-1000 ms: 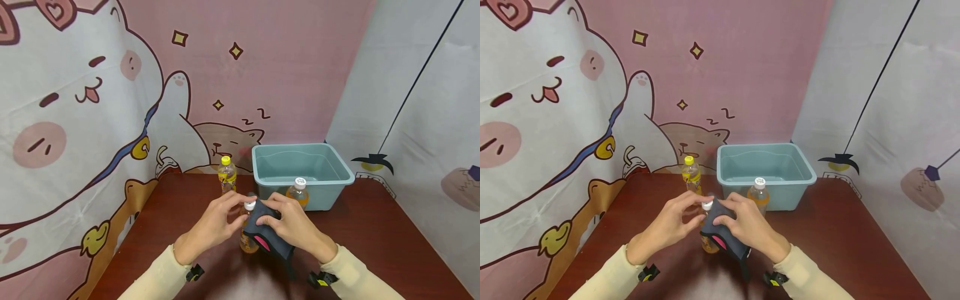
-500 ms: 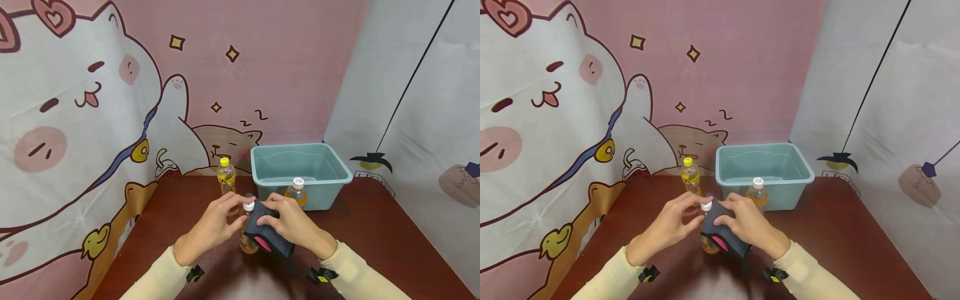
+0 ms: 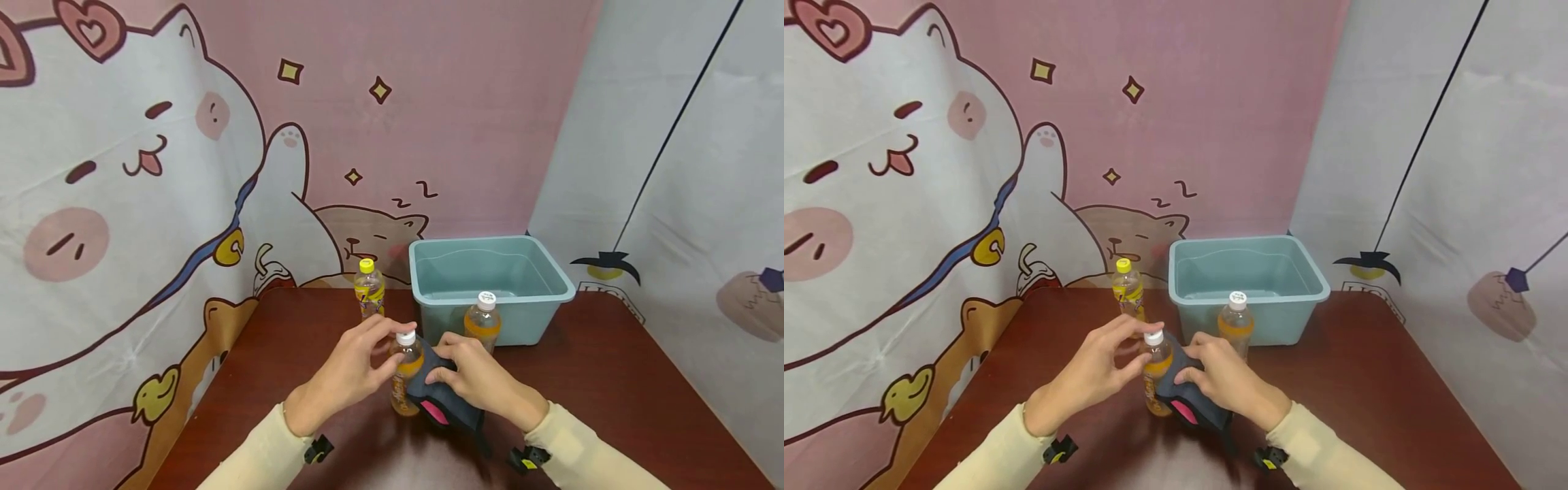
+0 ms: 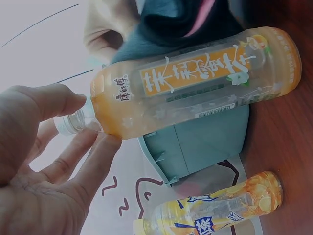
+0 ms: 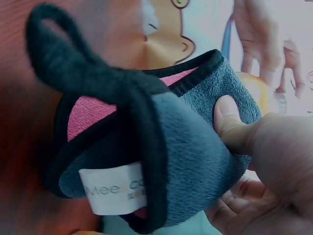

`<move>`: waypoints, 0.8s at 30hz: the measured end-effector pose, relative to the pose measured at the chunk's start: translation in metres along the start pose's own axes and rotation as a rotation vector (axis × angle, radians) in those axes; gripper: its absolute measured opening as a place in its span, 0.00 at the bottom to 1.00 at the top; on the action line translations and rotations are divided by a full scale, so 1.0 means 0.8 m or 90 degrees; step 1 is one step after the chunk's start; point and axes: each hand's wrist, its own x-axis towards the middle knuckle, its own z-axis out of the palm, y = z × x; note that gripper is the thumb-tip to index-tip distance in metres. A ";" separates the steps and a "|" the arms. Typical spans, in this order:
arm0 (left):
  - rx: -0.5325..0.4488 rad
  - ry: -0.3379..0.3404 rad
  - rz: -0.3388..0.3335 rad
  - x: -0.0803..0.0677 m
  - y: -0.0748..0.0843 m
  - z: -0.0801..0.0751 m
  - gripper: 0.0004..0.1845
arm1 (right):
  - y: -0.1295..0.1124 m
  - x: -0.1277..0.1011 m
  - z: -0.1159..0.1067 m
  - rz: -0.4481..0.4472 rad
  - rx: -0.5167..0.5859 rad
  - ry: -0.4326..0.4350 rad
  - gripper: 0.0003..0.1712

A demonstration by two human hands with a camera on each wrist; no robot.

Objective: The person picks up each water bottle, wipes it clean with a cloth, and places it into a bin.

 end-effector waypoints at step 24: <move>0.019 -0.002 -0.007 0.000 0.000 0.000 0.28 | 0.036 -0.007 0.052 -0.036 -0.054 -0.098 0.18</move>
